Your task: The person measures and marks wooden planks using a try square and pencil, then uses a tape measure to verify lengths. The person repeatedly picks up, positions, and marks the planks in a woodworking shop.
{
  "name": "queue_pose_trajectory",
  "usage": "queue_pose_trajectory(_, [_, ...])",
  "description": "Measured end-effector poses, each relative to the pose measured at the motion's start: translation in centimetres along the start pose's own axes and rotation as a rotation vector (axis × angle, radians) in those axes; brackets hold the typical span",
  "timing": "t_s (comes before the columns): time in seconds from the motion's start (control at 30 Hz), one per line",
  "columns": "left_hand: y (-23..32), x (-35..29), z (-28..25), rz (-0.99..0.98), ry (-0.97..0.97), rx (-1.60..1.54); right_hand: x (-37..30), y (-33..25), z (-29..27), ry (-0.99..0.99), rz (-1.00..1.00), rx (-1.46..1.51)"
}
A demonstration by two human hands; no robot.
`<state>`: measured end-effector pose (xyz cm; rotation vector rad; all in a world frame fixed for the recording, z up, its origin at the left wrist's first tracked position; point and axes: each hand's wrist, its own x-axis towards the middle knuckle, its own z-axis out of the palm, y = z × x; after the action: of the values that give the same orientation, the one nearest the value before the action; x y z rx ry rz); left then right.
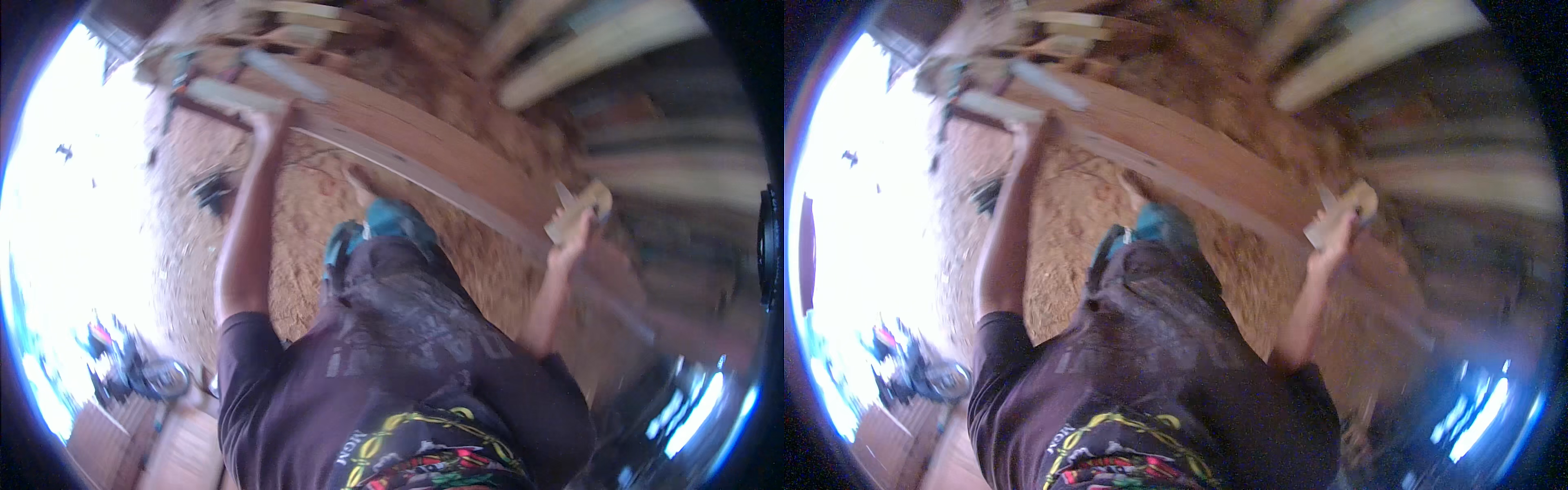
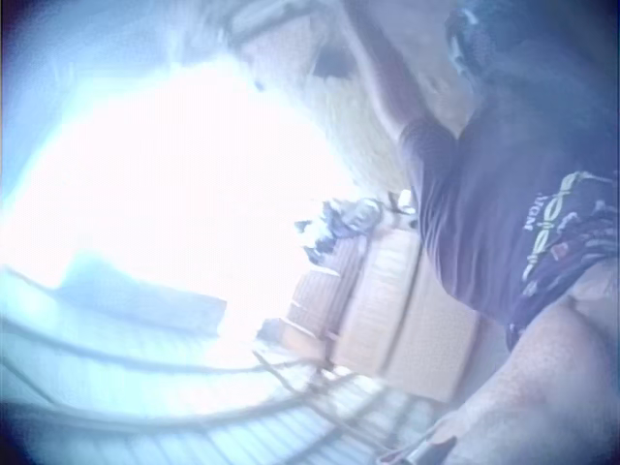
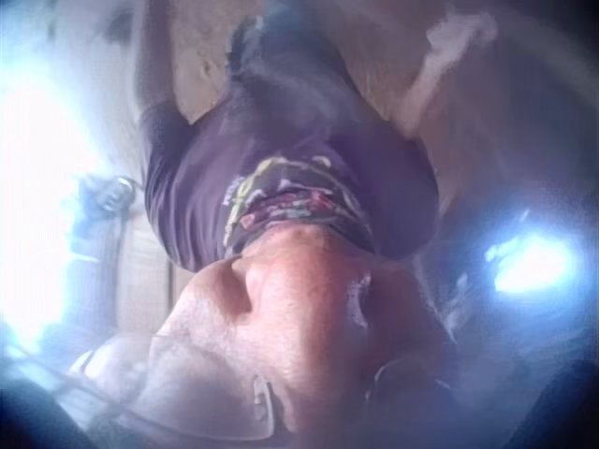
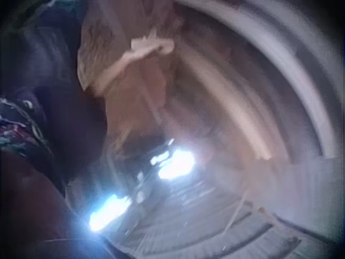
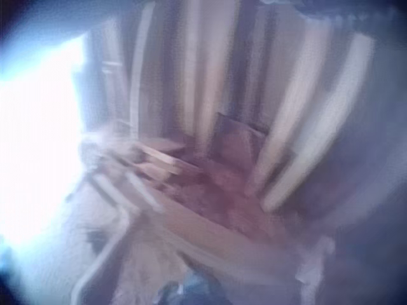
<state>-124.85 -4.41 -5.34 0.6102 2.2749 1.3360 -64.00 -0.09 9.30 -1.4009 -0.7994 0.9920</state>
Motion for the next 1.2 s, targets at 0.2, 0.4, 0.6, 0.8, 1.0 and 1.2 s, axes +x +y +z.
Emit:
queue_pose_trajectory(0.2, [1.9, -3.4, 2.0, 0.236, 0.063, 0.238, -1.6, 2.4, -5.7, 0.077, -0.135, -0.018])
queue_pose_trajectory(0.4, [9.9, -24.3, 9.2, 0.5, -0.079, 0.49, -1.9, 2.3, -7.0, 0.038, 0.001, 0.179])
queue_pose_trajectory(0.6, [17.3, -44.9, 20.3, 0.995, -0.895, 0.414, -0.4, 0.3, -8.7, -0.109, 0.063, 0.244])
queue_pose_trajectory(0.8, [19.5, -53.1, 30.5, 1.117, -1.118, 0.597, 7.5, -1.6, -20.7, -0.201, 0.0, 0.197])
queue_pose_trajectory(1.0, [21.5, -56.8, 36.0, 1.128, -1.334, 1.022, 15.6, -3.4, -33.4, -0.034, -0.083, 0.089])
queue_pose_trajectory(1.2, [24.2, -58.2, 36.4, 1.03, -1.24, 1.053, 16.3, -4.6, -38.9, 0.231, -0.049, 0.227])
